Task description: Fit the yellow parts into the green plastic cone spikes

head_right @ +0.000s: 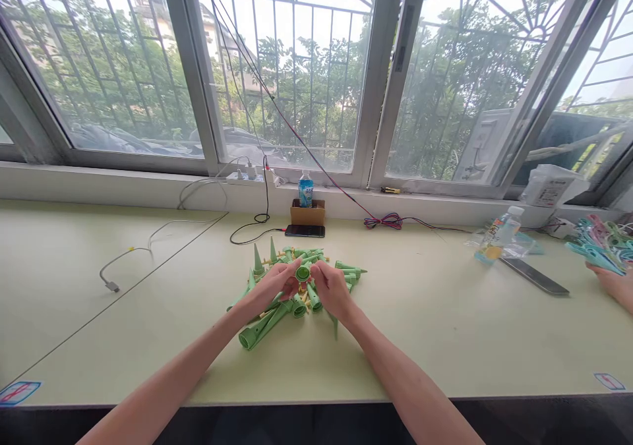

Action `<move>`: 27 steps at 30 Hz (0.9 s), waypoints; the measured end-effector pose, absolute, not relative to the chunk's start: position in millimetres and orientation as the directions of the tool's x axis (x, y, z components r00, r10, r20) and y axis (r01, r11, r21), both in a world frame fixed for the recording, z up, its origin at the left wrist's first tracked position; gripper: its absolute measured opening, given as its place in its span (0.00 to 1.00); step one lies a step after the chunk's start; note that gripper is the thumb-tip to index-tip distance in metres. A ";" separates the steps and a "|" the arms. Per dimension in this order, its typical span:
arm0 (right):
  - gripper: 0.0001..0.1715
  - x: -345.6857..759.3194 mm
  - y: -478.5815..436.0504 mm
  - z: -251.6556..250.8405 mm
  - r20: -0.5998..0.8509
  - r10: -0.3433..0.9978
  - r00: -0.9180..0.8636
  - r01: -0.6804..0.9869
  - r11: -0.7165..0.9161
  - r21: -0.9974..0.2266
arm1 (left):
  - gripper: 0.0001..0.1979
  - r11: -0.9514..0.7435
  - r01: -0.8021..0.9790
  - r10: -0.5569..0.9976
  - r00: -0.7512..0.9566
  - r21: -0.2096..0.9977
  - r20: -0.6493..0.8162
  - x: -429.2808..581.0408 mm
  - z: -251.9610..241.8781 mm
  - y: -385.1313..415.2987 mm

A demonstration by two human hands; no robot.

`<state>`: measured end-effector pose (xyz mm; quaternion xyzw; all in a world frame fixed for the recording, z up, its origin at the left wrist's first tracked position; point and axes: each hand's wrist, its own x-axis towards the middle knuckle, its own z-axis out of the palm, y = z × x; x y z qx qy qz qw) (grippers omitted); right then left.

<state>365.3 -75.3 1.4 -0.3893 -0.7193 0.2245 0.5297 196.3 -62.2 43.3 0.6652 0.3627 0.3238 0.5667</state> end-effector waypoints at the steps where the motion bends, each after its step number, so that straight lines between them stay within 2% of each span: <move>1: 0.23 365.4 -74.4 0.3 0.583 0.801 -0.135 0.321 0.592 -0.740 | 0.27 -0.090 0.111 0.849 0.529 0.990 0.018 195.8 44.3 -62.6; 7: 0.21 366.2 -72.8 -2.6 0.557 0.815 -0.160 0.333 0.576 -0.747 | 0.21 -0.160 0.062 0.827 0.553 0.985 0.100 191.9 46.8 -65.3; 12: 0.22 365.9 -73.5 -1.9 0.544 0.823 -0.164 0.324 0.566 -0.758 | 0.20 -0.253 0.074 0.803 0.572 0.965 0.167 190.2 45.8 -65.1; 21: 0.27 364.7 -74.9 3.3 0.544 0.834 -0.090 0.351 0.538 -0.767 | 0.18 -0.339 0.138 0.774 0.603 0.931 0.192 191.9 45.4 -68.4; 27: 0.31 363.1 -75.4 4.6 0.512 0.858 -0.042 0.320 0.497 -0.806 | 0.17 -0.525 0.125 0.714 0.602 0.842 0.356 194.2 35.7 -63.7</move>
